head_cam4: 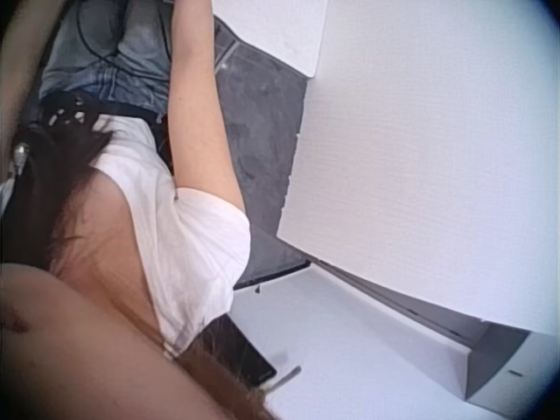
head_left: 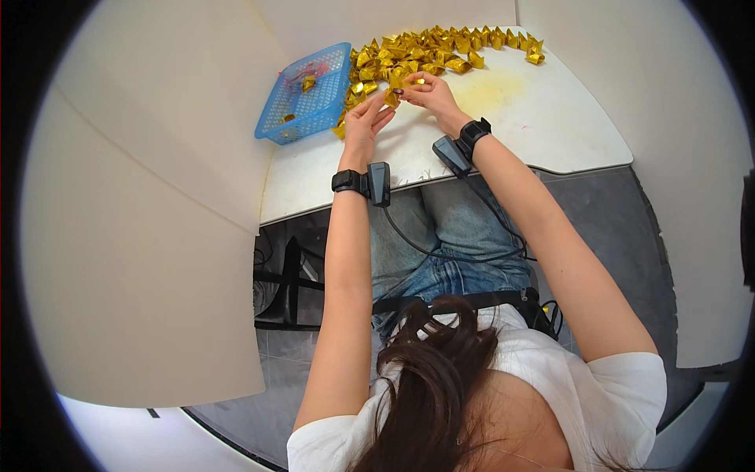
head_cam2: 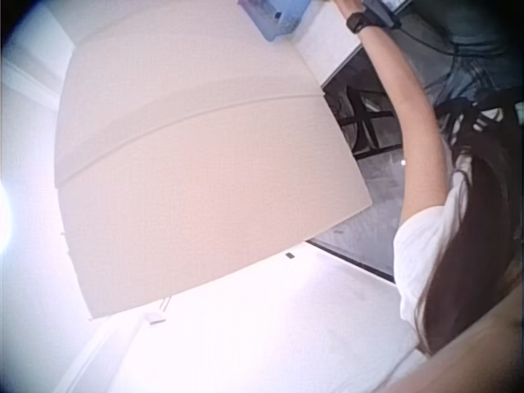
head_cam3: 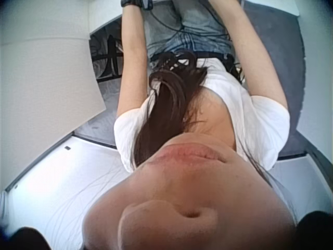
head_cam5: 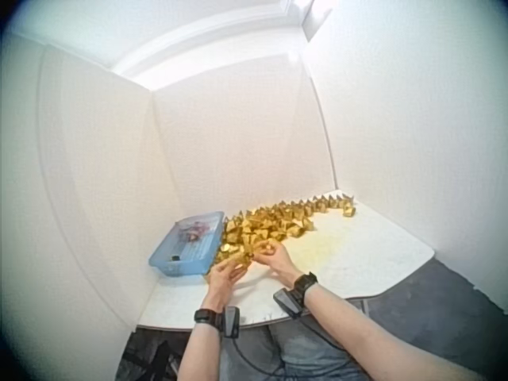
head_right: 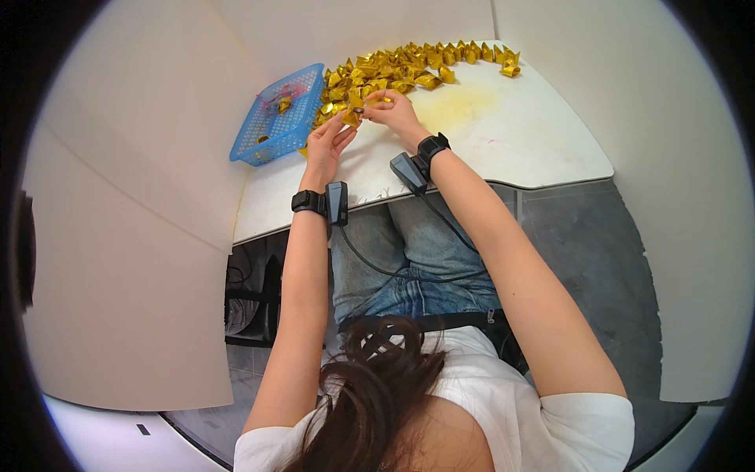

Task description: Folding gold-colored paper into traditional ingot shapes.

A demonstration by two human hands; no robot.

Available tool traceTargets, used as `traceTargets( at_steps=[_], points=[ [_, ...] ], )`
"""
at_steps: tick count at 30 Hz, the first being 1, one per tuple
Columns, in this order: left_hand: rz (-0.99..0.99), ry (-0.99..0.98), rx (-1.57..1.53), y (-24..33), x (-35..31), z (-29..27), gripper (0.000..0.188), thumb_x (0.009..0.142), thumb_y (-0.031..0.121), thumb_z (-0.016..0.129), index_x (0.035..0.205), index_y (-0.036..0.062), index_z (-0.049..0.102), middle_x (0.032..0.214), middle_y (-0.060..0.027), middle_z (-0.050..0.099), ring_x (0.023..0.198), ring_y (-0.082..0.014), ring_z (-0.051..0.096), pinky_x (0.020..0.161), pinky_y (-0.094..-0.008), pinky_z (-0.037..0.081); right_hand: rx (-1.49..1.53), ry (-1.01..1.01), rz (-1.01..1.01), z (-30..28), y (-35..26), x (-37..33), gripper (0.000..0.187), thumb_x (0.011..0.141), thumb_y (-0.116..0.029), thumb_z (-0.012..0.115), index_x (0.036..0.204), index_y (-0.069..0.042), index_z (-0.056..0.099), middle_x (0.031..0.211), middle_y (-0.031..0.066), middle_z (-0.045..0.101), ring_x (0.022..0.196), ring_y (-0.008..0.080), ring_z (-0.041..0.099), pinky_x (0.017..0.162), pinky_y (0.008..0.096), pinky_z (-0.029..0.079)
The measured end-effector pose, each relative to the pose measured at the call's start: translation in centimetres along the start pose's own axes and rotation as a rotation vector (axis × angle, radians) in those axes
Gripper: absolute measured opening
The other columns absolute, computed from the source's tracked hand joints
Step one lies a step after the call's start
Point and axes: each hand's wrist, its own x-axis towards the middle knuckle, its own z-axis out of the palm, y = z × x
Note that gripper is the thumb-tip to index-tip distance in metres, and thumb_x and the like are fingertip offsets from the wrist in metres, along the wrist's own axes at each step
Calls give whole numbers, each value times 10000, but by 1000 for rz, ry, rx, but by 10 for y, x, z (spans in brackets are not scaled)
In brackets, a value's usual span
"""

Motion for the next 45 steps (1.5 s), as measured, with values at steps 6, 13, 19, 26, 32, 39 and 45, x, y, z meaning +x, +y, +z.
traceTargets(
  at_steps=[6,13,19,26,32,39,45],
  points=[
    [42,-1,55,1,-2,1,351,865,162,616,1163,-12,551,1056,-117,615,902,-174,630,813,-281,537,-5,-40,81,4,-4,0,297,798,-184,701,1039,-146,532,893,0,661,838,58,584,733,201,455],
    [-134,-64,-107,8,-1,0,490,900,309,558,1265,5,436,1120,-104,569,937,-189,615,829,-297,532,64,-63,93,0,0,2,293,806,-175,692,1051,-152,532,882,-13,661,817,52,573,714,198,445],
    [-122,-98,-142,-5,3,-10,361,929,299,504,1180,43,465,1088,-91,569,956,-202,601,848,-320,520,-33,-217,125,6,-5,0,330,808,-166,686,1099,-156,530,864,-42,643,807,38,570,707,178,430],
    [-217,-170,-245,-11,5,-12,268,938,246,488,1134,67,460,1037,-78,568,920,-182,570,845,-325,492,-60,-262,121,4,-8,-4,324,828,-170,660,1123,-146,526,847,-68,600,791,16,545,697,176,419],
    [-269,-208,-270,-14,7,-16,255,955,271,448,1116,73,448,1026,-79,562,909,-185,547,837,-341,461,-68,-329,149,5,-11,-7,300,859,-150,618,1142,-152,518,834,-79,568,800,7,537,697,169,419],
    [-318,-211,-282,-15,9,-21,266,960,275,434,1111,57,452,1027,-86,565,899,-179,540,843,-327,455,-9,-408,172,5,-11,-8,297,874,-113,590,1159,-131,509,872,-59,594,779,13,548,687,152,436],
    [-326,-188,-360,-17,11,-20,252,952,263,454,1111,69,475,1030,-74,572,916,-169,540,856,-317,448,9,-387,163,3,-10,-8,320,872,-123,598,1176,-119,501,913,-42,609,854,28,568,751,166,456]
  ],
)
